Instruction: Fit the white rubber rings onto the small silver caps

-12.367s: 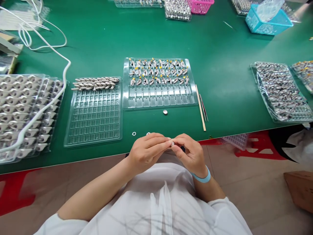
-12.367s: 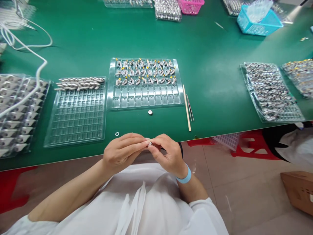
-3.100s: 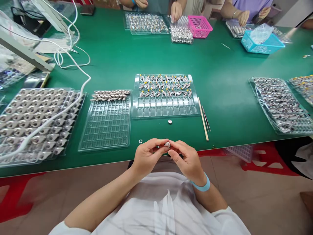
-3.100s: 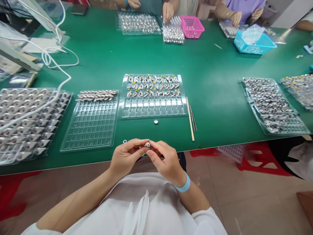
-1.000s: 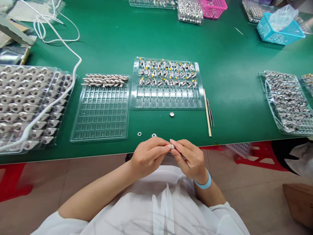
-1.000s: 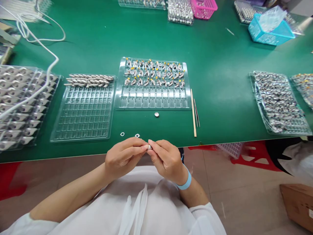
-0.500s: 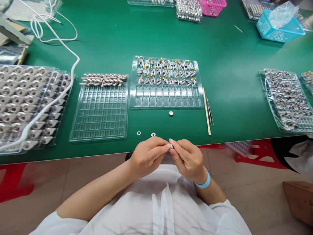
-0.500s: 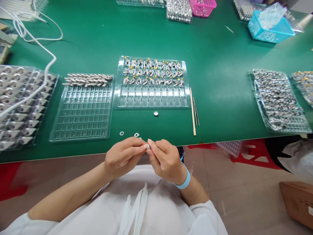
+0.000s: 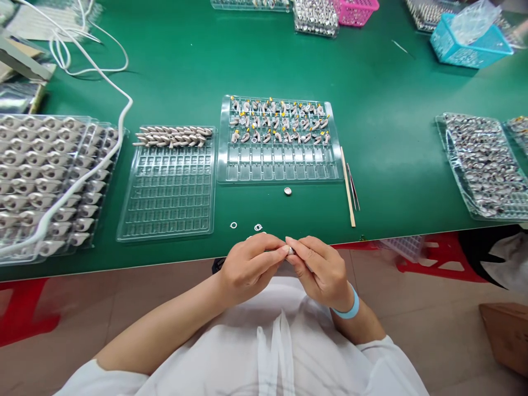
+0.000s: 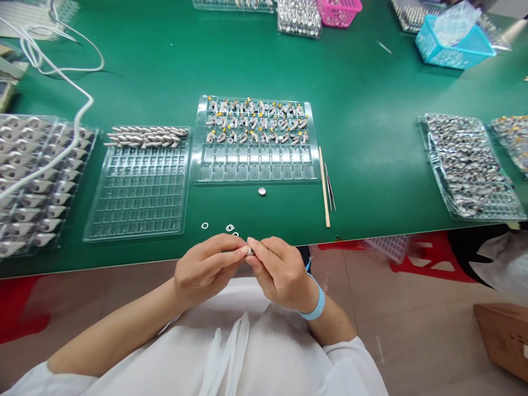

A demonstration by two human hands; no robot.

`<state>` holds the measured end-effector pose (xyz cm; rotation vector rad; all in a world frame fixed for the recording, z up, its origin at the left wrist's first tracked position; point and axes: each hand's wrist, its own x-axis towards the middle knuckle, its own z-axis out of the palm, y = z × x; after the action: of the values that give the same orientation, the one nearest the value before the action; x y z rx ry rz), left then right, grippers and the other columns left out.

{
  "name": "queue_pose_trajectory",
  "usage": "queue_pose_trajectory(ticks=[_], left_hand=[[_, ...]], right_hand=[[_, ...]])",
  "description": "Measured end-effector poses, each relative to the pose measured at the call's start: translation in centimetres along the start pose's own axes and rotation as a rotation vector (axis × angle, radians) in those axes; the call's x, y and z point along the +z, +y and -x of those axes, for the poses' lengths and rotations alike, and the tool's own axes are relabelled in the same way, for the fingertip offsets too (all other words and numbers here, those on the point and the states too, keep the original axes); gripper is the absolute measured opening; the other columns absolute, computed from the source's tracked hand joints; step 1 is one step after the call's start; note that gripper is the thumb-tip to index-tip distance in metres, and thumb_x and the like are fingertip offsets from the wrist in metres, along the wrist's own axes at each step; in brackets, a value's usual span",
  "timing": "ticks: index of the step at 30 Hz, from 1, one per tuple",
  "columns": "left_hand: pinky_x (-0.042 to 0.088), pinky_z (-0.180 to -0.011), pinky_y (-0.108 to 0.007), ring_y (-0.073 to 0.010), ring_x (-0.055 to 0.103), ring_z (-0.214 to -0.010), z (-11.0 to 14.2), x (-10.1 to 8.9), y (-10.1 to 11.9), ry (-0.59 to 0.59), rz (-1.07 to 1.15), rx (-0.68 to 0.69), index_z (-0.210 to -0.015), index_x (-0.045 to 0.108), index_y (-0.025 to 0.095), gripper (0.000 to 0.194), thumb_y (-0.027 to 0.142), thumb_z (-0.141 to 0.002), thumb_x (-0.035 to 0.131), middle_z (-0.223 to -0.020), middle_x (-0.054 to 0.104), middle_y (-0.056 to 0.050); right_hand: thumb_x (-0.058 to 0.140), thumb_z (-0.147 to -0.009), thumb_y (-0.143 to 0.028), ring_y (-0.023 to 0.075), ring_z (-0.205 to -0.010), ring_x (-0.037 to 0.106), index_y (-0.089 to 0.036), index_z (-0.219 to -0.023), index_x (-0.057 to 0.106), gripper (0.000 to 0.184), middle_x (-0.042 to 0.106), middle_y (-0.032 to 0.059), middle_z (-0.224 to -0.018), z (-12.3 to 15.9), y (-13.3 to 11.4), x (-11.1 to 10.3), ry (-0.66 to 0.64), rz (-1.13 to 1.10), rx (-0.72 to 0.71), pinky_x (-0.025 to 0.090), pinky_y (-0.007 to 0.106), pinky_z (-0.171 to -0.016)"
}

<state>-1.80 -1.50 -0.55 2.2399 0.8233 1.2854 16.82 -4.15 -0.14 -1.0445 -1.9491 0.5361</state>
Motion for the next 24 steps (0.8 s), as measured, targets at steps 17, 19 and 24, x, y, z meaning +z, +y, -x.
queue_pose_trajectory(ticks=[17, 19, 24], left_hand=[[0.057, -0.064, -0.027, -0.0152, 0.065, -0.075, 0.6, 0.5, -0.3, 0.0, -0.162, 0.088, -0.104, 0.057, 0.015, 0.024, 0.001, -0.085, 0.053, -0.084, 0.069, -0.01], [0.056, -0.062, -0.027, -0.0154, 0.063, -0.073, 0.5, 0.7, -0.3, 0.019, -0.164, 0.105, -0.104, 0.056, 0.014, 0.025, -0.001, -0.084, 0.052, -0.083, 0.067, -0.01], [0.054, -0.059, -0.026, -0.0148, 0.06, -0.073, 0.5, 1.0, -0.2, 0.031, -0.176, 0.101, -0.106, 0.053, 0.015, 0.026, 0.0, -0.085, 0.049, -0.083, 0.066, -0.009]], right_hand=[[0.054, -0.091, -0.011, 0.0163, -0.066, 0.056, -0.017, -0.128, 0.059, 0.038, 0.062, 0.0064, -0.078, -0.1, -0.2, 0.7, 0.061, 0.058, -0.02, 0.05, 0.03, -0.058], [0.054, -0.09, -0.01, 0.0163, -0.067, 0.057, -0.015, -0.127, 0.059, 0.038, 0.062, 0.0067, -0.078, -0.1, -0.2, 0.8, 0.07, 0.065, -0.031, 0.051, 0.03, -0.058], [0.054, -0.091, -0.011, 0.0163, -0.066, 0.058, -0.016, -0.128, 0.058, 0.037, 0.062, 0.006, -0.077, 0.1, -0.1, 0.8, 0.094, 0.115, -0.035, 0.051, 0.03, -0.056]])
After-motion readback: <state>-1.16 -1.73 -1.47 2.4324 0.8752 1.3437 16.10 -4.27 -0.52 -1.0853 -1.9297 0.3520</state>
